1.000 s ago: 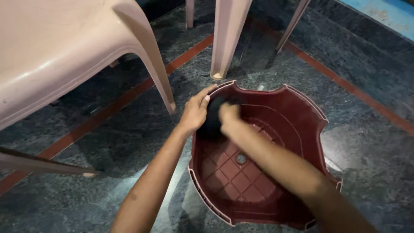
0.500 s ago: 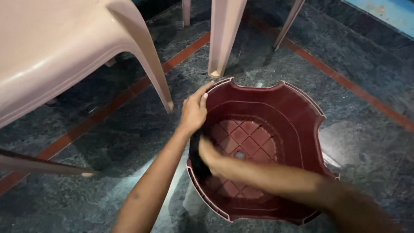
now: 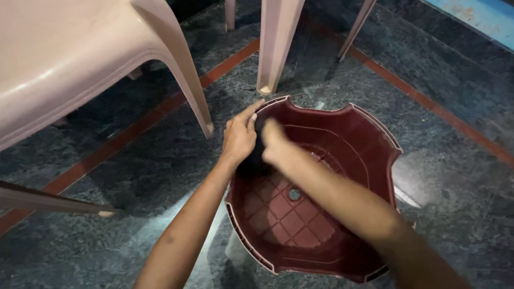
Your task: The person wrings out a dark cloth in a red bucket, then wipes the seat, legs, and backrest of a beige plastic chair with the damp cloth. The person moves the chair slightly to reach different areas and continues wiping until the end of the clip.
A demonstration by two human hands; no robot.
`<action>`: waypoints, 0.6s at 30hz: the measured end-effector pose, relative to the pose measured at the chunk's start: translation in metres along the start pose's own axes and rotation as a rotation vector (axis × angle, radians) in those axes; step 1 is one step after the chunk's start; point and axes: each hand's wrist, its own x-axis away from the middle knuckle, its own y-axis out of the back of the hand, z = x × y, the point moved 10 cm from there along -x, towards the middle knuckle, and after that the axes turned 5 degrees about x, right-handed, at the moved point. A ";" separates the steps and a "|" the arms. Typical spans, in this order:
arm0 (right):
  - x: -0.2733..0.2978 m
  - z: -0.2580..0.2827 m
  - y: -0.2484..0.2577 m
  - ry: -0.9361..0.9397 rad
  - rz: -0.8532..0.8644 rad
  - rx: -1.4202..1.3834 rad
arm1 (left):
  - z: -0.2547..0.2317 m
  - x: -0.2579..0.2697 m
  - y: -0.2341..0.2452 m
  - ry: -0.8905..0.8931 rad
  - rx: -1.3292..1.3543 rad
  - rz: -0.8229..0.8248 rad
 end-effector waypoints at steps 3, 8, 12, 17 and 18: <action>-0.017 0.031 0.010 0.005 -0.031 -0.160 | -0.001 0.000 -0.001 -0.038 0.024 0.005; -0.014 -0.044 -0.030 0.036 0.048 0.064 | 0.006 0.003 -0.001 0.016 0.031 -0.003; 0.010 -0.111 -0.041 0.104 0.174 0.395 | -0.001 0.009 0.004 -0.038 0.037 -0.041; 0.077 -0.184 -0.009 0.067 0.500 0.790 | -0.006 0.023 0.015 -0.014 0.039 -0.091; 0.088 -0.186 -0.005 0.061 0.568 0.870 | -0.006 0.029 0.017 0.004 0.041 -0.110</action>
